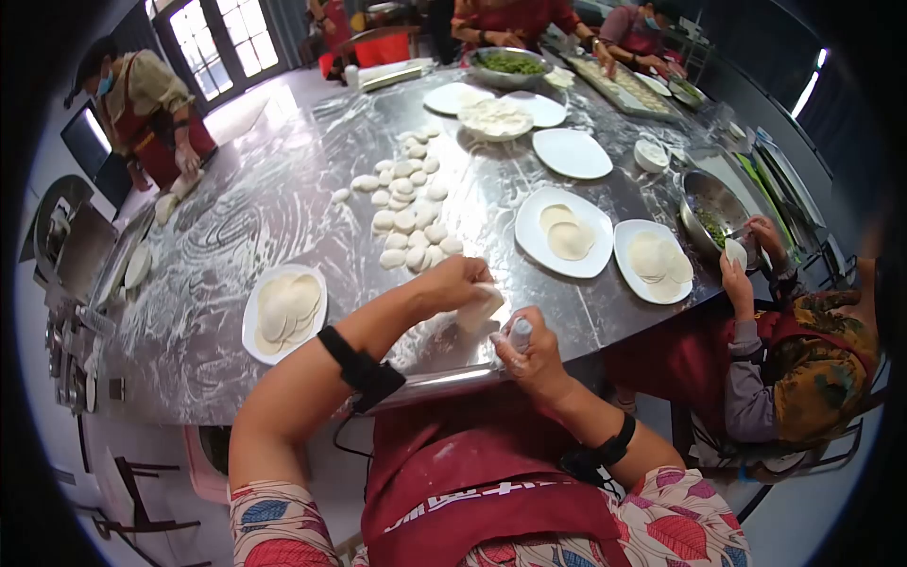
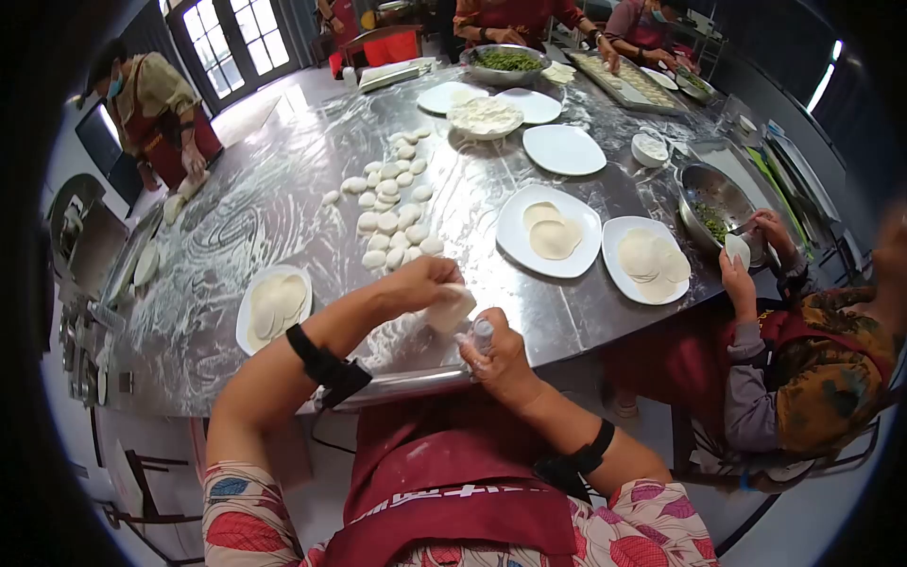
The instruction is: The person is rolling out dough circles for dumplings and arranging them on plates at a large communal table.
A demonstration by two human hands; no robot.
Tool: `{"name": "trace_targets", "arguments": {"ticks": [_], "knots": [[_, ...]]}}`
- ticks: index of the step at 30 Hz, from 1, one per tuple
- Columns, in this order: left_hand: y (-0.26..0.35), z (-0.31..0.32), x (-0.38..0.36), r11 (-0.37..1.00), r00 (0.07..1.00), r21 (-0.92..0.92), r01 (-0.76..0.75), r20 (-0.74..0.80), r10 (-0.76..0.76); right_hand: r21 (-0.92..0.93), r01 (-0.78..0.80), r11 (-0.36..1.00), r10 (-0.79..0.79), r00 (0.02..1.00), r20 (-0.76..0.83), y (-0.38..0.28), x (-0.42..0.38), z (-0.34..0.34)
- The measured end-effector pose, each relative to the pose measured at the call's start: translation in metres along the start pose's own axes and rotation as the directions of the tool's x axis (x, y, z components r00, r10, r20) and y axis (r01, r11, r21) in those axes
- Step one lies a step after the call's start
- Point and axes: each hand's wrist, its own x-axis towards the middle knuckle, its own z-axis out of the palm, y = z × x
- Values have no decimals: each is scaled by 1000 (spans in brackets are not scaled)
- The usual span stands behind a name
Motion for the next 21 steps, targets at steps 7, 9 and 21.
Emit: {"name": "trace_targets", "arguments": {"ticks": [7,9,21], "knots": [[7,-29,62,656,915,750,84,-319,248,77,-42,996,35,995,91,-4,3,-7],[-13,-33,45,525,953,845,102,-235,193,48,-3,999,-1,996,90,-4,4,-8],[-9,-11,8,415,932,909,-40,-116,344,50,-44,998,40,996,80,-5,6,-5]]}}
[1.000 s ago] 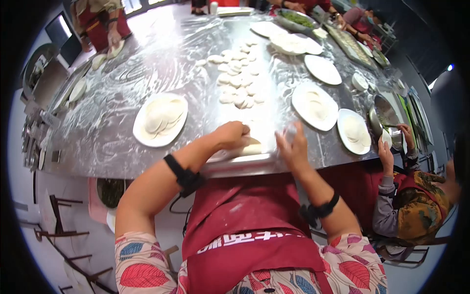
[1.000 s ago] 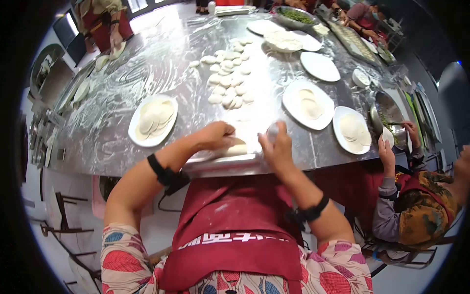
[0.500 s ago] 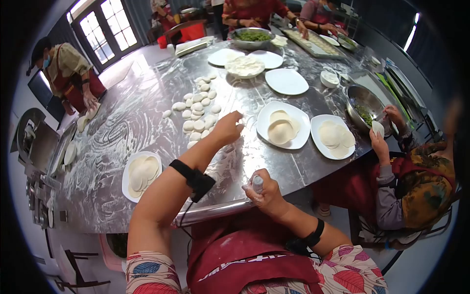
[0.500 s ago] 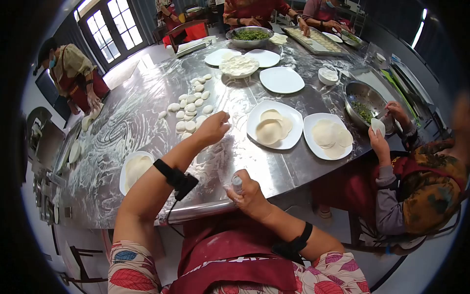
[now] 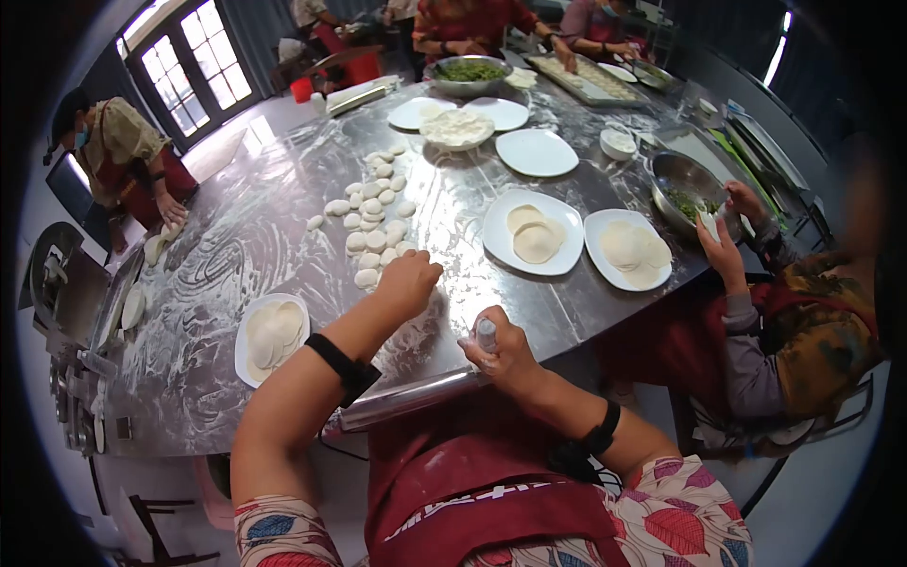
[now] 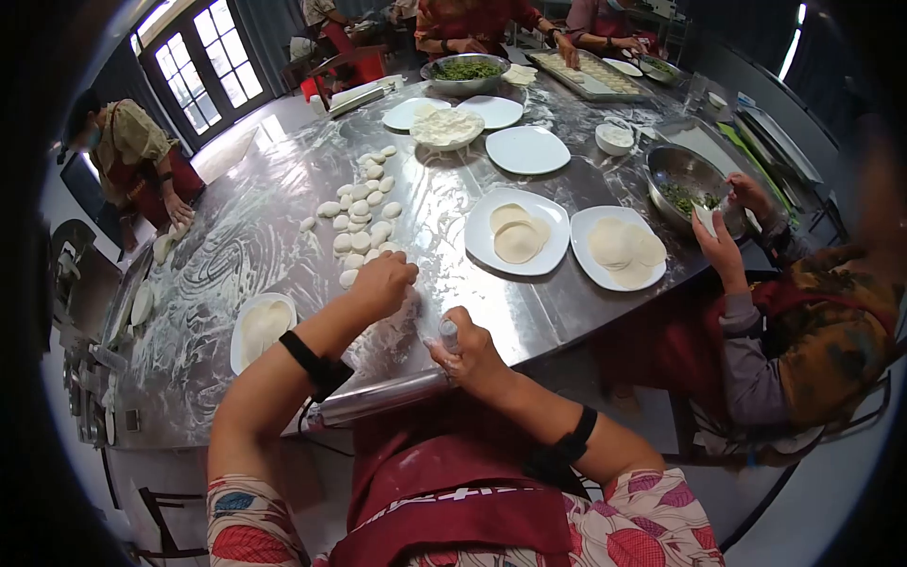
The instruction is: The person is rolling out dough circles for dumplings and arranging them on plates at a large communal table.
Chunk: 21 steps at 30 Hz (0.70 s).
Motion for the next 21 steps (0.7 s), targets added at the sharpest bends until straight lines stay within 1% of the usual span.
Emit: {"name": "trace_targets", "arguments": {"ticks": [2,3,4,5,6,7,8,9,10,11,12,13,14,15,17,20,21], "knots": [[13,-13,-10,961,988,-232,149,72,-136,-18,24,1000,-24,1000,6,1,-1,-1],[15,-23,-20,896,978,-407,175,179,-109,22,-17,1000,17,1000,17,-7,-3,-4],[11,-13,-30,782,959,-569,256,253,-130,-15,1,1000,0,1000,22,-9,-4,-7],[7,3,-44,631,934,-698,339,330,-137,-48,18,999,-17,999,29,-10,-4,-11],[5,15,-58,447,904,-790,421,405,-135,-79,36,996,-33,998,46,-9,-3,-12],[4,18,-68,502,865,-712,491,466,-184,-95,171,981,-176,983,-47,-6,2,-7],[3,21,-77,551,878,-689,471,426,-218,-86,82,993,-84,996,-17,-8,2,-7],[4,20,-80,597,885,-657,461,386,-259,-281,393,876,-398,917,42,8,9,-5],[4,18,-85,646,892,-617,450,341,-297,-40,230,972,-230,973,-4,4,11,-5],[7,14,-91,625,895,-640,446,317,-314,352,30,935,-17,999,-41,7,10,10],[10,11,-93,613,903,-664,427,284,-322,363,-12,932,24,999,-29,8,14,13],[8,17,-95,637,920,-669,384,216,-327,291,-14,956,24,999,-31,7,19,13],[8,18,-97,669,922,-639,379,197,-334,216,-9,976,19,999,-44,4,25,14],[8,17,-97,701,925,-608,374,184,-334,187,-6,982,12,1000,-29,5,35,17],[7,16,-95,744,927,-554,374,191,-324,126,-9,992,11,1000,-13,16,60,24],[1,8,-91,717,909,-558,417,231,-348,176,-32,984,37,999,-24,17,75,34],[0,11,-95,728,910,-546,414,218,-354,126,-26,992,31,999,-42,15,69,32]]}}
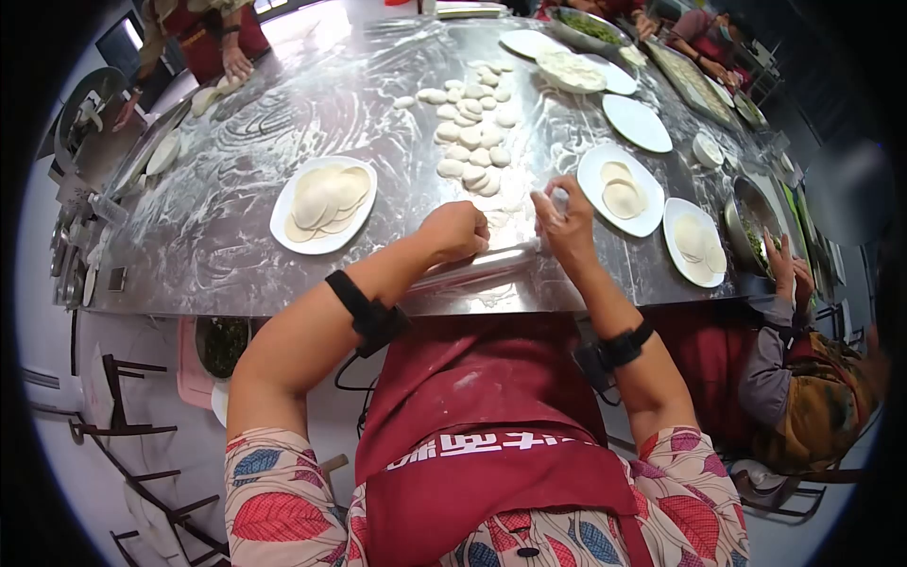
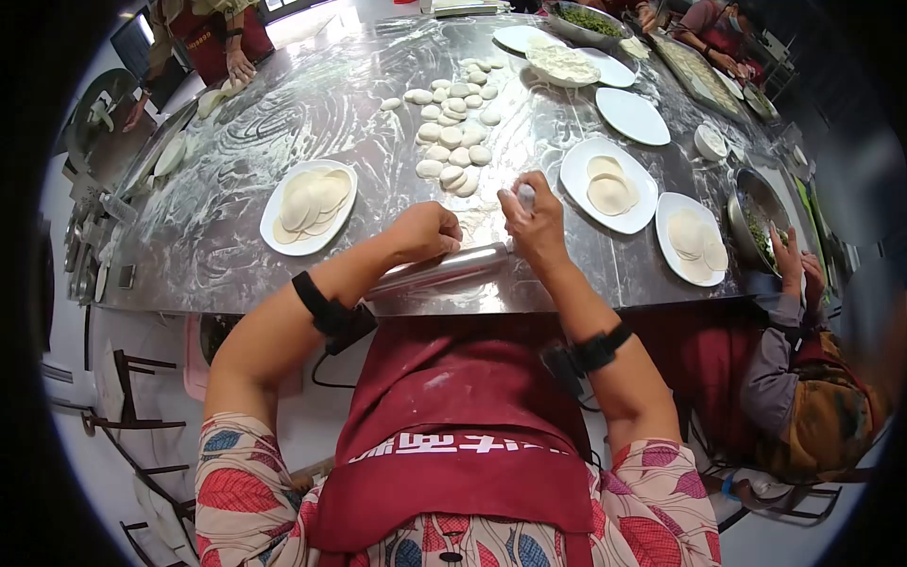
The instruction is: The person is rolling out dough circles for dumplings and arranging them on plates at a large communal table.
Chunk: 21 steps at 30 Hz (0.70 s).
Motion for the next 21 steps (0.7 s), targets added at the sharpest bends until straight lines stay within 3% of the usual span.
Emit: {"name": "trace_targets", "arguments": {"ticks": [2,5,7,9,13,14,17,18,21], "knots": [[-6,-1,-3,1000,999,21,-2,-44,3,-106,24,994,-26,1000,-15,-6,-20,-11],[-9,9,-12,835,974,-502,226,106,-200,-4,66,998,-66,997,-36,-1,-43,-18],[6,13,-15,963,993,-242,116,-3,-120,-53,27,998,-32,996,-84,-3,-27,-8],[18,15,-8,996,989,90,-26,-140,38,-92,53,994,-59,996,-63,9,-1,0],[8,8,2,987,987,-36,-155,24,156,-153,52,987,-60,997,-46,3,-10,-7],[5,8,-1,981,981,26,-194,3,194,-190,62,980,-74,996,-59,2,-25,-13],[-7,18,-9,946,990,-296,133,2,-139,-146,63,987,-67,997,-23,-4,-50,-23],[-7,16,-12,943,994,-314,110,27,-107,-182,69,981,-79,996,-44,-6,-45,-19],[15,3,-13,997,997,57,47,-69,-43,-286,156,946,-184,980,-75,9,0,-2]]}}
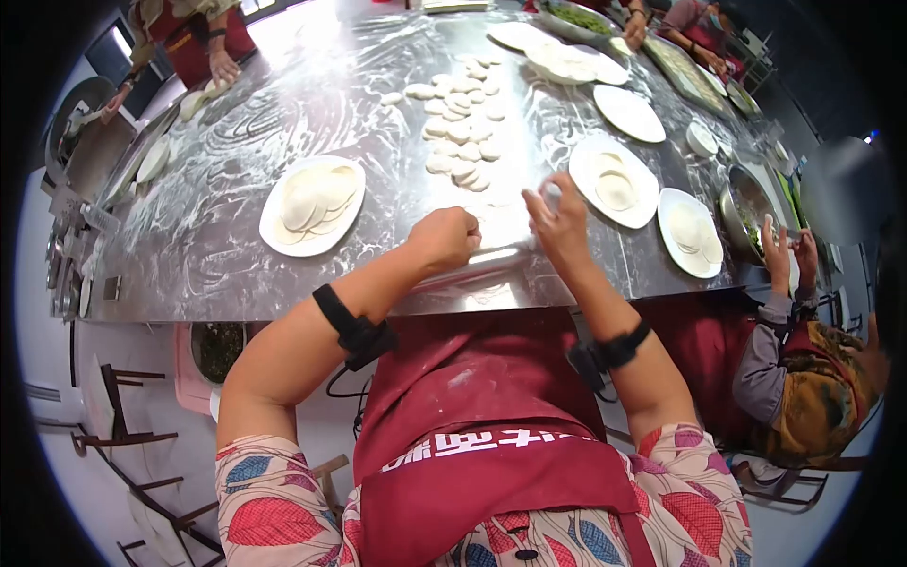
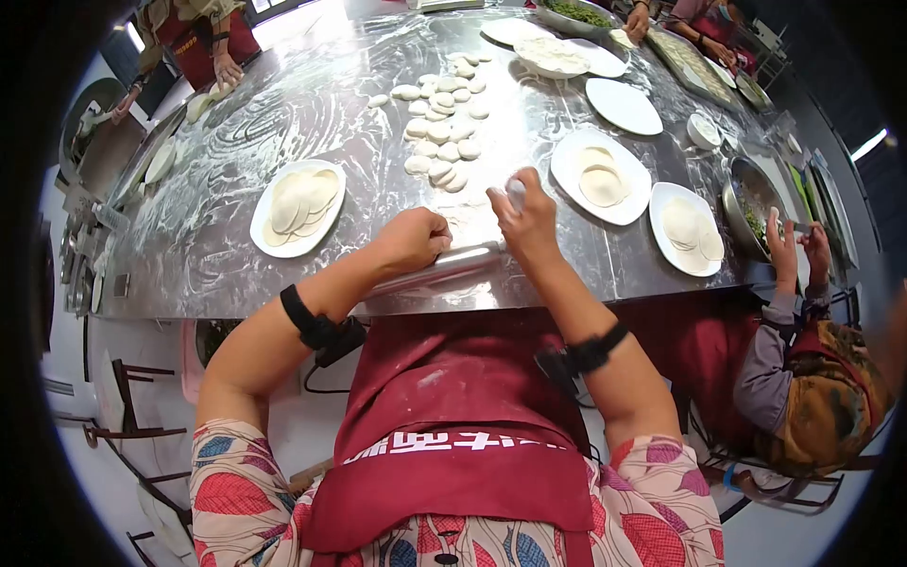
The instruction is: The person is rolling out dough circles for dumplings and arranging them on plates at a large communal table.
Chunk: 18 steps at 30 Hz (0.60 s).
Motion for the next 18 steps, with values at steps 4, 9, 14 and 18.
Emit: {"name": "trace_targets", "arguments": {"ticks": [4,9,14,18], "knots": [[-10,6,15,985,988,-100,-140,53,146,-73,51,996,-48,997,53,-4,0,-8],[-24,8,8,943,991,-325,72,129,-32,39,-94,995,89,990,112,-6,-42,-32],[-3,3,16,995,995,20,-94,24,93,0,-27,1000,27,996,84,0,14,5],[-14,6,17,979,976,-17,-205,68,206,-119,75,990,-63,993,100,-11,-17,-25]]}}
